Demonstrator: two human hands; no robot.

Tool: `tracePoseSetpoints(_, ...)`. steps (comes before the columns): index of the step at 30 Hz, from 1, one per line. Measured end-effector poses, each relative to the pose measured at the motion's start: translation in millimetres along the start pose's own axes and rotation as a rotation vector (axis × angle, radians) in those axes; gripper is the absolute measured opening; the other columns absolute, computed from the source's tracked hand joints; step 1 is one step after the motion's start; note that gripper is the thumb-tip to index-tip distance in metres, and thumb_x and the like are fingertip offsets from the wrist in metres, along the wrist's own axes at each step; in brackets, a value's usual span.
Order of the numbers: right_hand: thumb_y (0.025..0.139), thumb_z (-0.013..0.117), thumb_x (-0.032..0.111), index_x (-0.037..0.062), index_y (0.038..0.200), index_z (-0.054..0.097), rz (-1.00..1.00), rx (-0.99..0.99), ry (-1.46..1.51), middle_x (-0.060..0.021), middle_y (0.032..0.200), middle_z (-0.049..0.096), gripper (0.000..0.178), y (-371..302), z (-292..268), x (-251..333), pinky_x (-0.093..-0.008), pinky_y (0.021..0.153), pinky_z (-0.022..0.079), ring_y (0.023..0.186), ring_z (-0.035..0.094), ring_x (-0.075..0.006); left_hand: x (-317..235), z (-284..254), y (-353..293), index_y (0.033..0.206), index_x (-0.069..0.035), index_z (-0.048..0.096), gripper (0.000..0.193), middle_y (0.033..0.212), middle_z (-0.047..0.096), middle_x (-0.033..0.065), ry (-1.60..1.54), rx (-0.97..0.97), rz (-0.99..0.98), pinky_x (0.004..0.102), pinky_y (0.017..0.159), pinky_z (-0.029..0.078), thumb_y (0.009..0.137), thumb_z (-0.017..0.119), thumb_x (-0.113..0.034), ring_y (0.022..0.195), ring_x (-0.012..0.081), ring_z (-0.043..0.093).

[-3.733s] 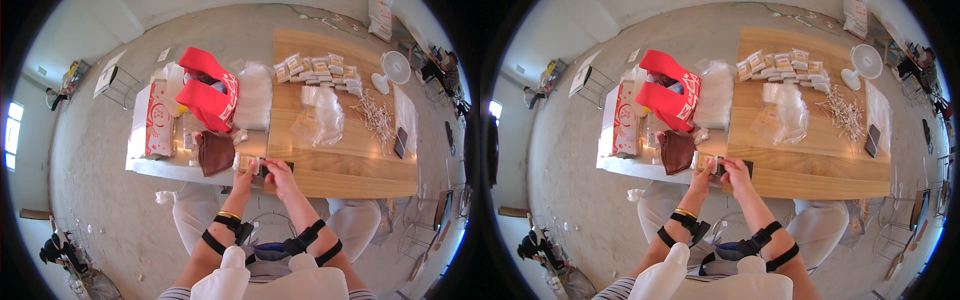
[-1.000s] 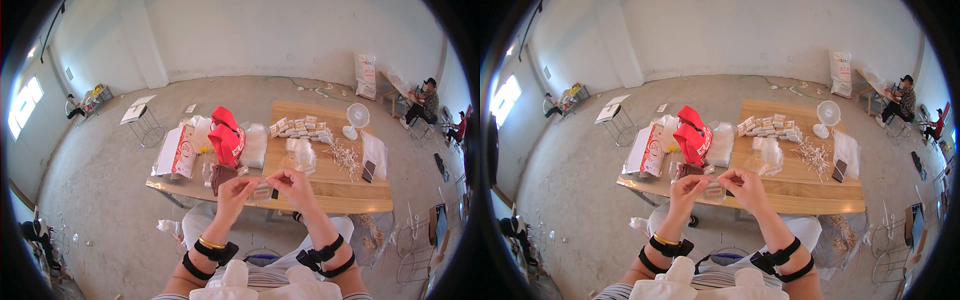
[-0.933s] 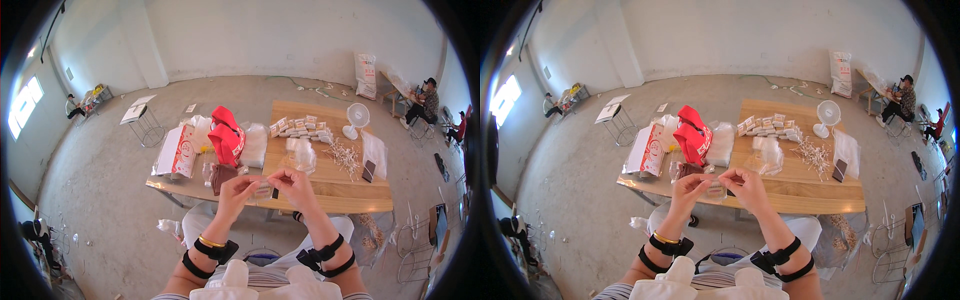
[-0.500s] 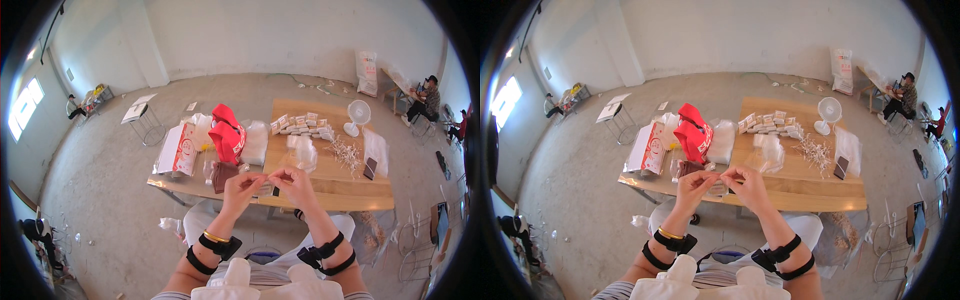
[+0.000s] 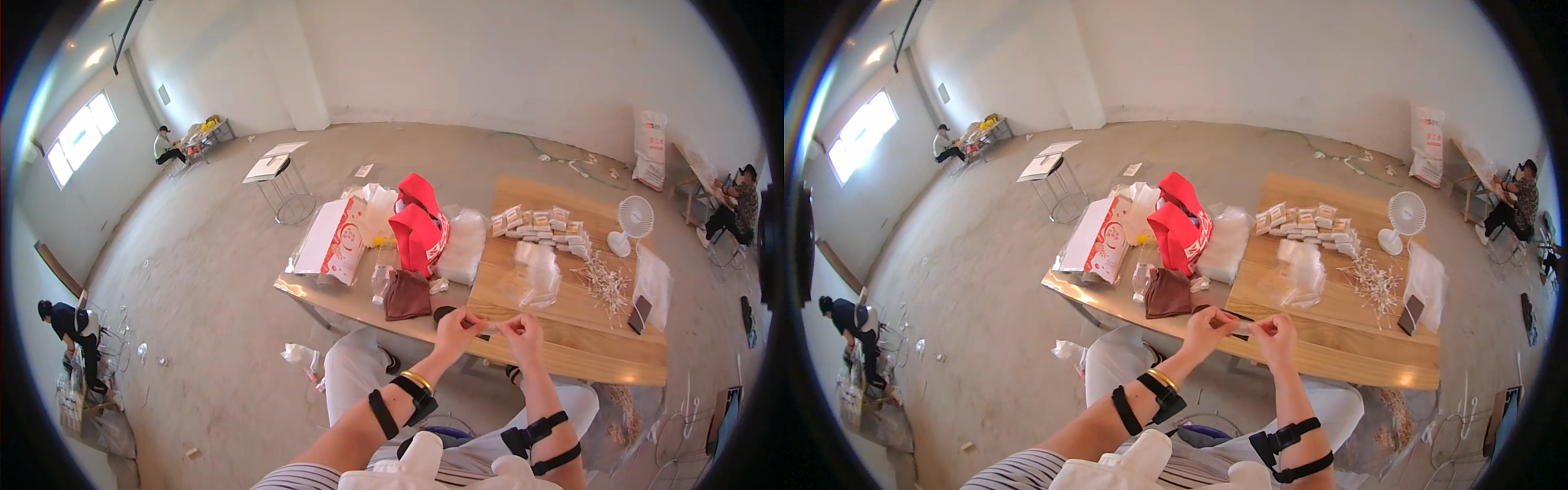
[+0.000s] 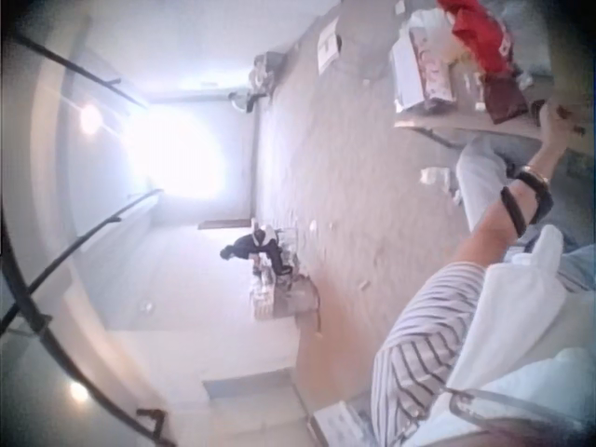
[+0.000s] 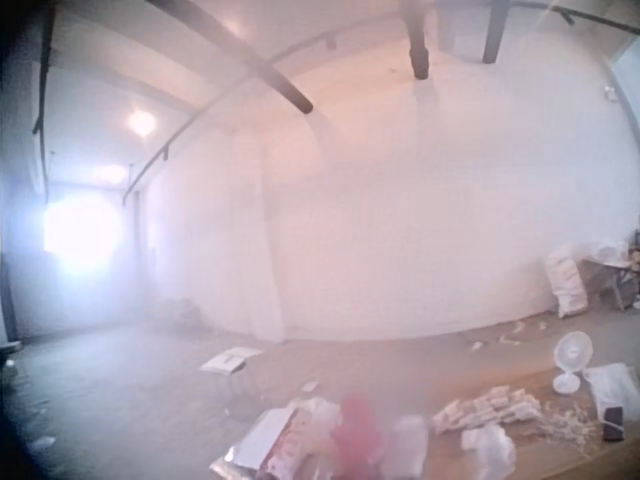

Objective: The person gathers cotton swabs by hand, aligns them into a row, and slides them into a small plastic bag before placing a small paper label inside the bag.

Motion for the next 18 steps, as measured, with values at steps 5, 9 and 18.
tracePoseSetpoints(5, 0.078, 0.083, 0.018, 0.0051, 0.073, 0.061, 0.246, -0.011, 0.001, -0.0009, 0.063, 0.055, 0.025, -7, -16, -45, -0.0289, 0.057, 0.044, 0.062, 0.055, -0.0124, 27, 42, -4, 0.082, -0.007, 0.051, 0.027, 0.105, 0.073, 0.0094, -0.254, 0.152, -0.401, 0.0241, 0.059, 0.05, 0.089, 0.075, -0.014, 0.087, 0.0138, 0.073)
tracePoseSetpoints(9, 0.079, 0.083, 0.02, 0.0062, 0.074, 0.056, 0.428, 0.078, 0.068, 0.0001, 0.067, 0.053, 0.03, -8, -12, -82, -0.0294, 0.056, 0.04, 0.063, 0.049, -0.0112, 57, 55, -4, 0.084, -0.01, 0.047, 0.027, 0.111, 0.07, 0.0106, -0.293, 0.241, -0.528, 0.0237, 0.056, 0.046, 0.091, 0.073, -0.013, 0.091, 0.0174, 0.074)
tracePoseSetpoints(18, 0.084, 0.08, 0.027, 0.0071, 0.08, 0.054, 0.376, 0.304, 0.103, 0.0003, 0.071, 0.051, 0.033, -10, -9, -99, -0.0284, 0.058, 0.039, 0.067, 0.046, -0.01, 82, 59, 0, 0.089, -0.01, 0.047, 0.025, 0.113, 0.07, 0.0123, -0.313, 0.45, -0.673, 0.0217, 0.057, 0.043, 0.092, 0.072, -0.014, 0.092, 0.0178, 0.073)
Point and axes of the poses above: each hand's wrist, its own y-axis towards the middle knuckle, its own z-axis out of the palm, x = y × z, the point moved 4 cm from there along y, towards the middle knuckle
